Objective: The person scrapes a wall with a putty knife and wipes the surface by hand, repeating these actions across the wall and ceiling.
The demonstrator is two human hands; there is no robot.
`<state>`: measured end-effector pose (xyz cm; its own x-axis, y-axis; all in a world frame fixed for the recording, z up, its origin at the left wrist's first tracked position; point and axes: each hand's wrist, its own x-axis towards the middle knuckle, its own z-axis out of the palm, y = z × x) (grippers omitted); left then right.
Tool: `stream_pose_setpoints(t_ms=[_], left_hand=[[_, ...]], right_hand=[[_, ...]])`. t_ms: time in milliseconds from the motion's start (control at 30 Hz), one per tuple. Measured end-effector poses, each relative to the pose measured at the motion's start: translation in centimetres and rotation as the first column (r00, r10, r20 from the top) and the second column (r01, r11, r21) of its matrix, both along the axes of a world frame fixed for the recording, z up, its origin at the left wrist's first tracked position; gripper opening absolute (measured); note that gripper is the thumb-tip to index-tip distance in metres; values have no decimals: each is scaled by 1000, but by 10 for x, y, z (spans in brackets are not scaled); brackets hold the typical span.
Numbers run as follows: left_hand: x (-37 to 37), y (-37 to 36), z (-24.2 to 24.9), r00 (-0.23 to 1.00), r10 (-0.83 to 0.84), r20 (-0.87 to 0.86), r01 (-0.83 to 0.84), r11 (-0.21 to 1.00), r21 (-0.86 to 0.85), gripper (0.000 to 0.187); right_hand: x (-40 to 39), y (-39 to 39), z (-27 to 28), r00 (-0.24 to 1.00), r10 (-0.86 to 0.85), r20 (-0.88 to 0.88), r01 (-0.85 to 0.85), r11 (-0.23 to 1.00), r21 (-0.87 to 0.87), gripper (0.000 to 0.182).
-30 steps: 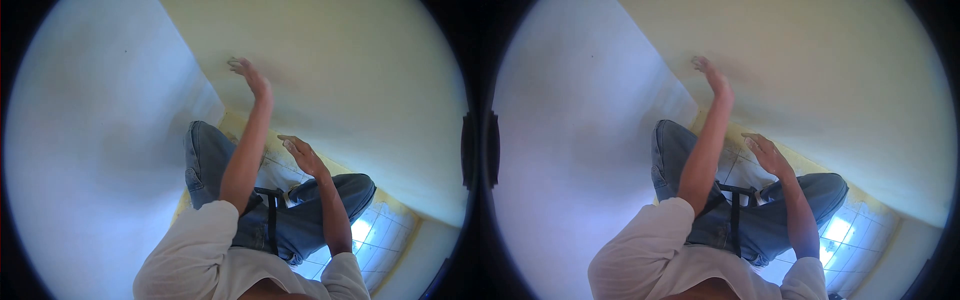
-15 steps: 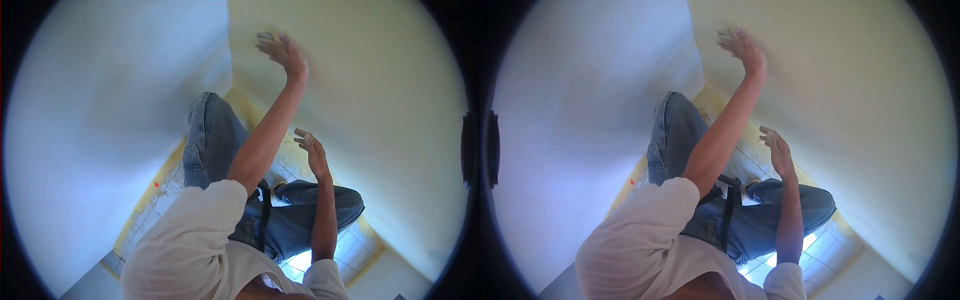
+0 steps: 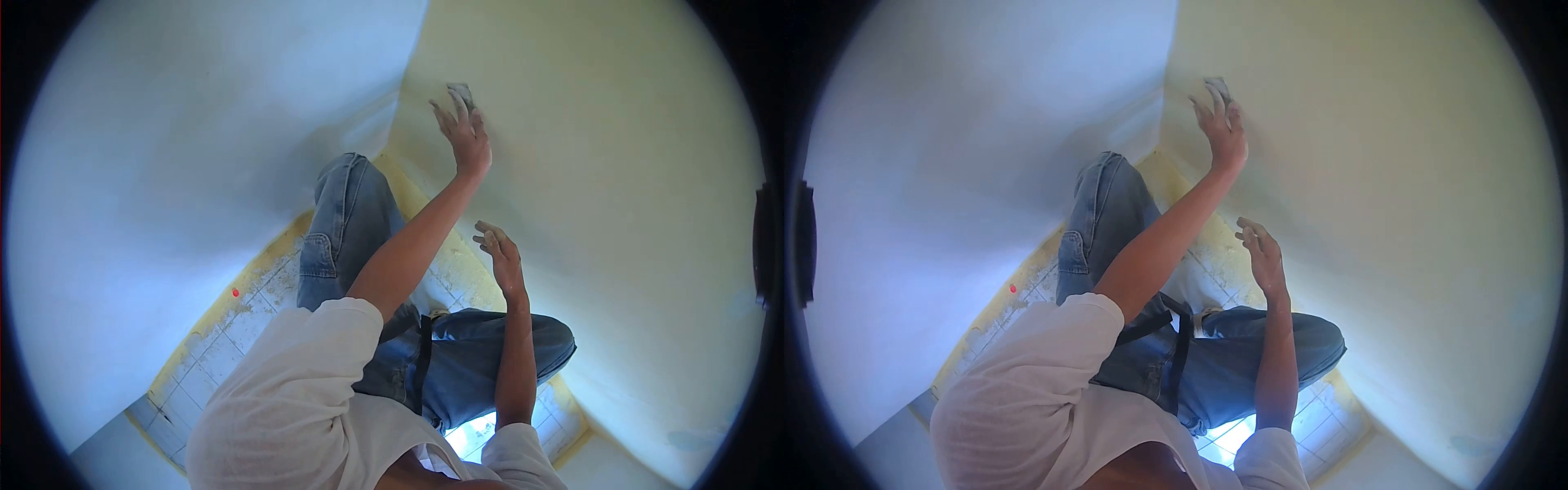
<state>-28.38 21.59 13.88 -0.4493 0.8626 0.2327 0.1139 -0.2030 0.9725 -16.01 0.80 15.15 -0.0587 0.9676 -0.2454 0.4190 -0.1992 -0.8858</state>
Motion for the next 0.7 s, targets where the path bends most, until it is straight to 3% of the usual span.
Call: stream_pose_setpoints(t_ms=[33,133,233,333,433,467,533,567,633,667,700], left_hand=[[-1,-2,5,996,60,-68,-63,997,-37,68],[-11,-8,39,997,15,70,-3,986,-166,69],[-24,-8,58,987,-28,157,51,988,-144,76],[-39,-9,74,994,-33,101,59,960,-273,65],[-59,1,62,920,-217,326,289,938,-193,58],[-60,3,54,913,-163,375,228,964,-135,59],[-58,10,48,877,-73,475,98,995,-28,63],[-59,20,44,853,-106,512,117,993,10,61],[-70,14,60,786,-174,594,136,985,107,58],[-71,17,56,820,-157,550,122,987,100,57],[-74,22,45,856,-129,500,101,991,84,56]], right_hand=[[-1,3,6,999,17,32,-18,999,37,45],[-14,-3,49,997,18,71,-32,981,192,41],[-40,-27,102,995,-21,95,-13,937,348,41],[-61,-42,130,999,-27,28,13,902,432,40],[-65,-33,108,990,-35,-134,91,895,437,36],[-64,-28,95,979,-46,-197,127,898,422,34],[-65,-18,95,994,-81,-77,106,908,404,33],[-64,2,96,996,-92,-8,88,916,392,33],[-69,30,88,980,-113,-163,161,935,317,31],[-71,40,74,963,-125,-238,188,946,263,30],[-74,54,63,980,-121,-161,161,951,263,30]])
